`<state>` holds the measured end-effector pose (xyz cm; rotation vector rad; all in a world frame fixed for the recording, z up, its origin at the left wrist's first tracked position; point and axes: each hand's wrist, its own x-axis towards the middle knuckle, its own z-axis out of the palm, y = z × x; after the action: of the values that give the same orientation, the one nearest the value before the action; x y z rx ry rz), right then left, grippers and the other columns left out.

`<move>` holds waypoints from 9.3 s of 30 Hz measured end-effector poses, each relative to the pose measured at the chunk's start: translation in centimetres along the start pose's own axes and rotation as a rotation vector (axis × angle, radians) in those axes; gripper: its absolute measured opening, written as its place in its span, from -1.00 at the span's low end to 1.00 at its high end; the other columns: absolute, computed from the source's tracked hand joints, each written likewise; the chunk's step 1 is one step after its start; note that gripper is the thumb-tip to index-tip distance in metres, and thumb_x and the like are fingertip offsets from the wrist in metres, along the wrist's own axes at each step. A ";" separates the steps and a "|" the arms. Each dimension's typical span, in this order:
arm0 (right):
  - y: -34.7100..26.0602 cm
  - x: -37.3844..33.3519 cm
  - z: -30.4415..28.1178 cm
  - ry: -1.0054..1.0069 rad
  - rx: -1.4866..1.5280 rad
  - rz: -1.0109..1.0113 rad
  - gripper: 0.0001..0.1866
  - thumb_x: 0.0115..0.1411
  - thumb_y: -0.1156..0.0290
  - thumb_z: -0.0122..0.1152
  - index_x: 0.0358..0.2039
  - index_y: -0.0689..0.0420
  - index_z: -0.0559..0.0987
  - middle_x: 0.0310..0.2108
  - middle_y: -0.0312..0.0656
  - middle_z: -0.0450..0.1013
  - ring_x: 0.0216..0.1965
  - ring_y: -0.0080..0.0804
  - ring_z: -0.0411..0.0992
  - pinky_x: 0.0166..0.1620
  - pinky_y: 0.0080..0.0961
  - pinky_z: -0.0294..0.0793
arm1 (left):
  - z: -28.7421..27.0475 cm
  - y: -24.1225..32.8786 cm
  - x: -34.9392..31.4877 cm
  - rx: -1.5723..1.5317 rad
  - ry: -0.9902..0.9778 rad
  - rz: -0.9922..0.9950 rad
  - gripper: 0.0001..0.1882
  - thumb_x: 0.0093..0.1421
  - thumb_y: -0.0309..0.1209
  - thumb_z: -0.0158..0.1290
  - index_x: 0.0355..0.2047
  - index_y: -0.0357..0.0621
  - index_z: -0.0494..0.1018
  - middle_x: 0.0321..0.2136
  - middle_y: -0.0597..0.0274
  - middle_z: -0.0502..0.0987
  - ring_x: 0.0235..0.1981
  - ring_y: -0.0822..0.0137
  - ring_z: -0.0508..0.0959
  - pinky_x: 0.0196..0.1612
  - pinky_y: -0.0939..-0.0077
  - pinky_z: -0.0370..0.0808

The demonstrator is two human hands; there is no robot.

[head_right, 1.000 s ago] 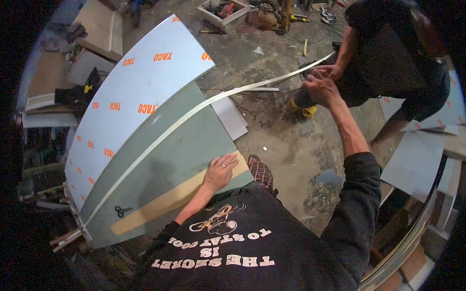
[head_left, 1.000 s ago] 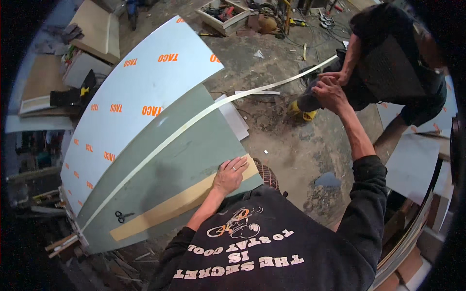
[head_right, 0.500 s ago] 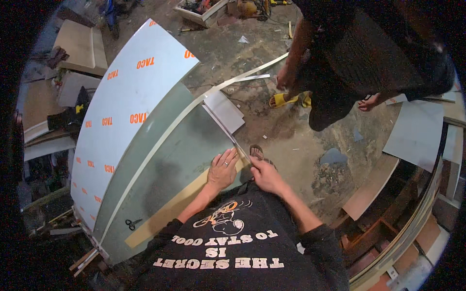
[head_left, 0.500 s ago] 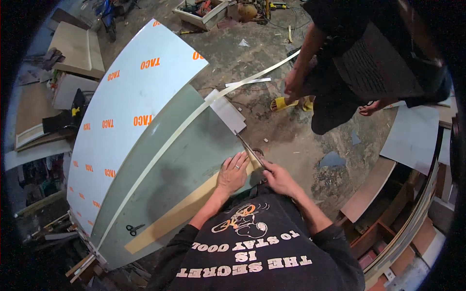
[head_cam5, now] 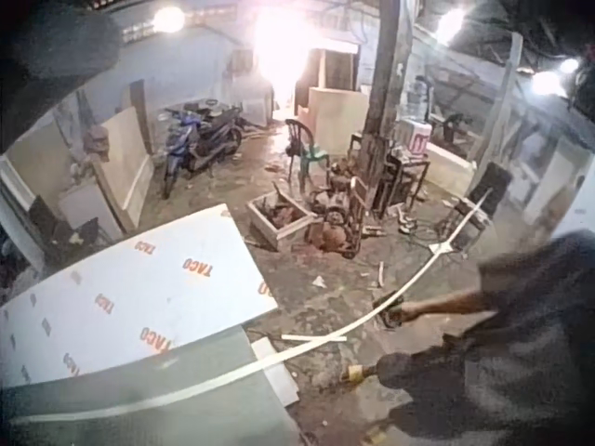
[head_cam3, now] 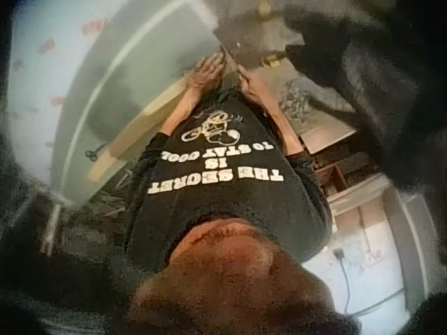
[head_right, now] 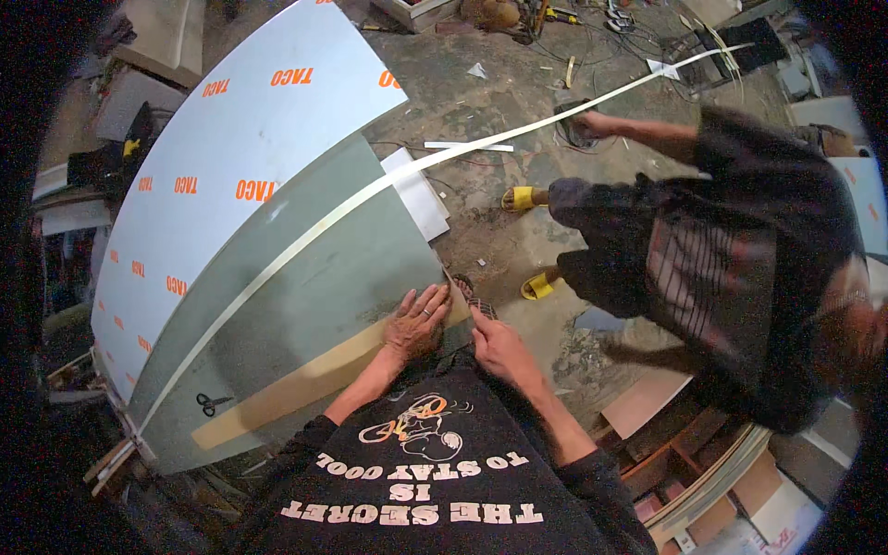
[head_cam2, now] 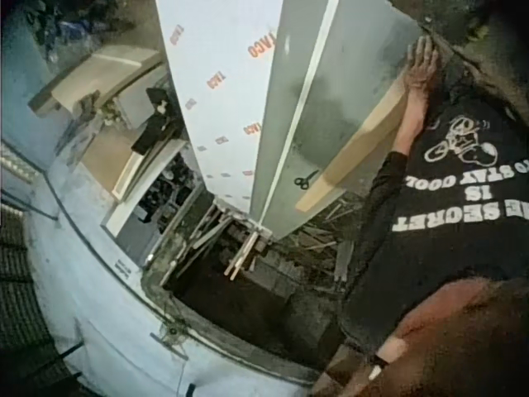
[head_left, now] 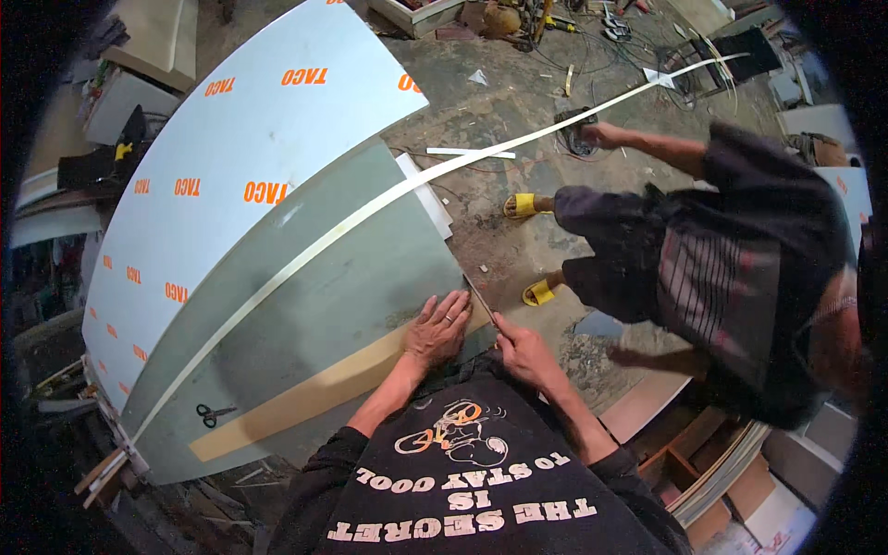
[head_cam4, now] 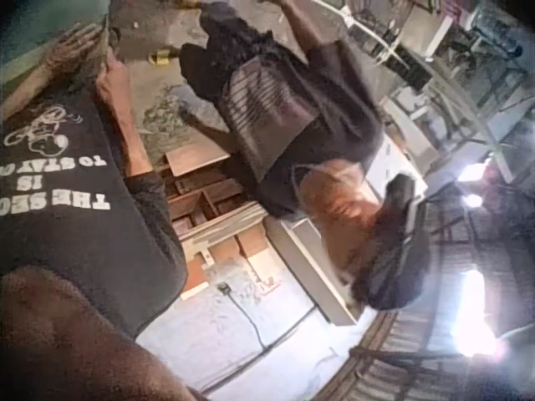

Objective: The person applies adhesive from a bottle onto the surface of a wooden board and a strip of veneer, then begins to press the veneer strip onto the edge of the board.

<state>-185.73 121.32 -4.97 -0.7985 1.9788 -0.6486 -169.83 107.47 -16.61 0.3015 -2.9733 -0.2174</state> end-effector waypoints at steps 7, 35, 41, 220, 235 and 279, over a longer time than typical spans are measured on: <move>-0.5 0.6 0.0 -0.006 0.040 0.035 -0.65 0.25 0.43 -0.05 0.04 0.20 0.45 -0.26 0.29 0.47 -0.17 0.29 0.45 -0.11 0.00 0.45 | 0.1 -0.1 -0.2 -0.056 -0.061 -0.010 -0.50 0.16 -0.20 0.00 0.14 0.10 0.41 0.30 0.38 0.27 0.34 0.38 0.19 0.40 0.18 -0.06; 3.2 3.8 1.8 -0.033 0.105 0.036 -0.61 0.24 0.36 -0.04 0.07 0.13 0.49 -0.15 0.29 0.47 -0.06 0.25 0.44 0.00 0.00 0.43 | 0.2 0.5 0.2 -0.008 -0.218 -0.009 -0.42 0.16 -0.21 -0.01 0.23 0.08 0.32 0.38 0.35 0.12 0.41 0.32 0.04 0.44 0.12 -0.16; 3.2 5.6 1.7 -0.135 0.061 0.093 -0.58 0.25 0.38 -0.08 0.12 0.02 0.49 -0.17 0.25 0.49 -0.07 0.24 0.46 -0.01 -0.09 0.47 | 0.6 0.6 -0.4 -0.015 -0.240 -0.003 -0.41 0.17 -0.18 -0.01 0.24 0.08 0.30 0.39 0.35 0.11 0.41 0.31 0.05 0.43 0.12 -0.14; 33.0 -2.3 10.4 0.873 0.610 0.533 -0.74 0.21 0.42 0.16 -0.11 0.23 0.48 -0.39 -0.06 0.54 -0.61 -0.36 0.48 -0.61 -0.39 0.48 | -7.6 -1.7 -6.8 -0.832 -0.020 -0.450 -0.75 0.10 -0.32 0.29 -0.45 -0.27 0.54 -0.48 0.08 0.61 -0.44 0.31 0.62 -0.32 0.41 0.55; 25.1 -10.8 15.1 1.153 1.054 0.463 -0.59 0.23 0.42 0.20 0.06 0.21 0.36 -0.34 -0.09 0.49 -0.57 -0.37 0.49 -0.56 -0.44 0.48 | -3.6 -2.8 -13.7 -0.593 0.334 -0.424 -0.60 0.23 -0.19 0.11 -0.63 -0.18 0.35 -0.62 0.02 0.43 -0.56 -0.01 0.48 -0.49 0.16 0.36; 62.4 -21.4 -2.6 0.490 0.170 0.643 -0.47 0.30 0.01 0.15 -0.49 0.30 0.60 -0.57 -0.15 0.55 -0.64 -0.44 0.49 -0.52 -0.42 0.49 | 2.9 7.0 1.3 -0.112 0.486 -1.223 -0.52 0.29 -0.06 -0.02 -0.63 -0.16 0.31 -0.59 0.09 0.43 -0.44 -0.03 0.45 -0.17 0.09 0.30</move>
<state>-196.92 178.53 -36.02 0.1393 2.3987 -0.6413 -172.84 114.35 -18.17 1.7854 -1.9229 -0.3473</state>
